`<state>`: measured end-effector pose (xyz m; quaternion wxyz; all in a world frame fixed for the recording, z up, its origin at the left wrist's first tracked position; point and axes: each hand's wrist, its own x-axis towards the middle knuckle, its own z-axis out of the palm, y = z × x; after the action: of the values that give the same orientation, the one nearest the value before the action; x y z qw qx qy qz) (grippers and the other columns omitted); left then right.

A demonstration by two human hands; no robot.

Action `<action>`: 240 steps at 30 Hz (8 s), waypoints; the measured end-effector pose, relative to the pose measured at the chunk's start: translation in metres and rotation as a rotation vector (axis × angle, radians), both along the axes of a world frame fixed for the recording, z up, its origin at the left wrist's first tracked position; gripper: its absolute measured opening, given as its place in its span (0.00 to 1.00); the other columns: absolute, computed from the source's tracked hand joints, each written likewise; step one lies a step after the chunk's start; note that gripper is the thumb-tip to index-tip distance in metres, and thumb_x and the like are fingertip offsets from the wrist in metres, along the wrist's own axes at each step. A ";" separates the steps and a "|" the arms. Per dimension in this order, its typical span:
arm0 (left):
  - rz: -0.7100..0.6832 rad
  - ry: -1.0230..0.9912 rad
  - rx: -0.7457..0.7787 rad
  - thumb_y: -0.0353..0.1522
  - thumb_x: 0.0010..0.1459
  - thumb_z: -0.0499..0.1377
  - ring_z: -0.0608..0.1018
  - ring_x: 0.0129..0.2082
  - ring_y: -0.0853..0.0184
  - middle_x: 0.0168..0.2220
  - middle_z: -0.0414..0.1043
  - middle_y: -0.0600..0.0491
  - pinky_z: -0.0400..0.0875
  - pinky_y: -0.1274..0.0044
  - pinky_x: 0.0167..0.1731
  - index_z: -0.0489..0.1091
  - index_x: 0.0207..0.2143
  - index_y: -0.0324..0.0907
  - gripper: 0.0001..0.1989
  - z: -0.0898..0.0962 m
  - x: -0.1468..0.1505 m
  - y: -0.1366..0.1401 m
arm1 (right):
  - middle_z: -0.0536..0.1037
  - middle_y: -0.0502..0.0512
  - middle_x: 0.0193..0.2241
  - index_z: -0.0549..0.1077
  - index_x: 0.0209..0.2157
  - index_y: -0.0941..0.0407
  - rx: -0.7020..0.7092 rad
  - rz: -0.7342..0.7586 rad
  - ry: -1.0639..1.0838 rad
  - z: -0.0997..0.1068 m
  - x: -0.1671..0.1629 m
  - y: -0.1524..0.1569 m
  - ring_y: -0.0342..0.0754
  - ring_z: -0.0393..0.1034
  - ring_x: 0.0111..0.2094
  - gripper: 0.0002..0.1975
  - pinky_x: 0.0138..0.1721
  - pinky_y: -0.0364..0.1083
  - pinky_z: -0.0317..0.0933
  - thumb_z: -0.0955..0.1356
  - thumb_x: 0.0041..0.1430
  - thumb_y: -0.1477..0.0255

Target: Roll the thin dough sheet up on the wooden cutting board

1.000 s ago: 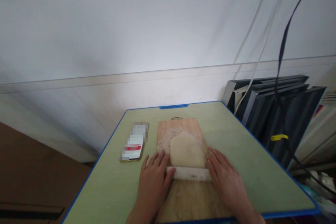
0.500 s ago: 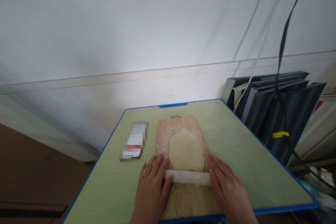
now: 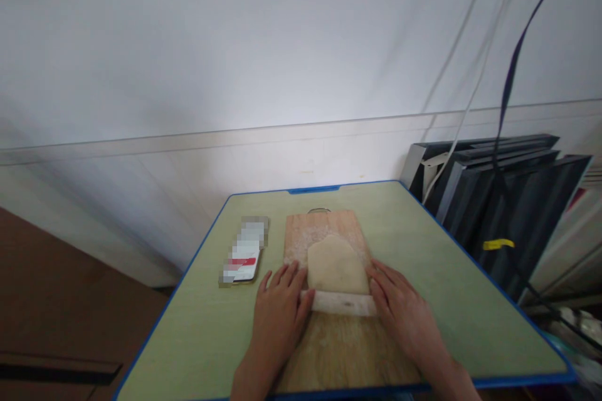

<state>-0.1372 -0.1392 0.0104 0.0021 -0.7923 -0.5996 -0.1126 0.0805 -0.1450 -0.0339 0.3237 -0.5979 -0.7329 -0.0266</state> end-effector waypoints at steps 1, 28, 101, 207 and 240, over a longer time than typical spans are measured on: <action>-0.002 -0.001 0.005 0.34 0.59 0.48 0.67 0.53 0.60 0.54 0.66 0.50 0.58 0.60 0.53 0.65 0.50 0.45 0.17 -0.001 0.000 -0.001 | 0.75 0.59 0.44 0.72 0.42 0.56 0.002 0.007 0.013 -0.001 0.000 -0.002 0.52 0.69 0.46 0.16 0.46 0.54 0.65 0.56 0.60 0.71; -0.016 -0.017 0.138 0.33 0.58 0.49 0.67 0.52 0.59 0.52 0.67 0.51 0.59 0.60 0.51 0.65 0.49 0.45 0.17 -0.016 -0.004 -0.007 | 0.74 0.59 0.45 0.70 0.42 0.56 -0.001 0.051 0.166 -0.011 0.002 -0.016 0.50 0.69 0.46 0.15 0.46 0.51 0.65 0.57 0.61 0.69; -0.003 -0.023 0.186 0.34 0.59 0.48 0.70 0.48 0.59 0.48 0.71 0.50 0.63 0.62 0.46 0.68 0.46 0.43 0.16 -0.017 -0.006 -0.010 | 0.75 0.59 0.42 0.70 0.37 0.55 -0.093 0.075 0.474 -0.005 0.001 -0.007 0.50 0.69 0.44 0.13 0.46 0.51 0.63 0.56 0.61 0.71; -0.099 0.063 -0.052 0.35 0.62 0.43 0.60 0.58 0.62 0.58 0.59 0.49 0.52 0.59 0.55 0.60 0.54 0.45 0.19 -0.002 -0.003 0.023 | 0.78 0.58 0.38 0.73 0.40 0.57 -0.074 0.041 0.551 -0.019 0.003 -0.021 0.50 0.71 0.41 0.18 0.44 0.50 0.65 0.56 0.62 0.65; -0.092 -0.184 0.140 0.33 0.54 0.55 0.62 0.56 0.57 0.57 0.60 0.48 0.57 0.59 0.53 0.57 0.56 0.46 0.26 -0.036 -0.013 -0.012 | 0.77 0.57 0.36 0.73 0.36 0.55 -0.080 0.031 0.553 -0.008 0.006 -0.019 0.50 0.71 0.39 0.15 0.40 0.48 0.66 0.58 0.60 0.65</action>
<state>-0.1503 -0.1511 -0.0256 -0.0028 -0.8032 -0.5511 -0.2264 0.0861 -0.1639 -0.0418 0.4878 -0.5836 -0.6261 0.1717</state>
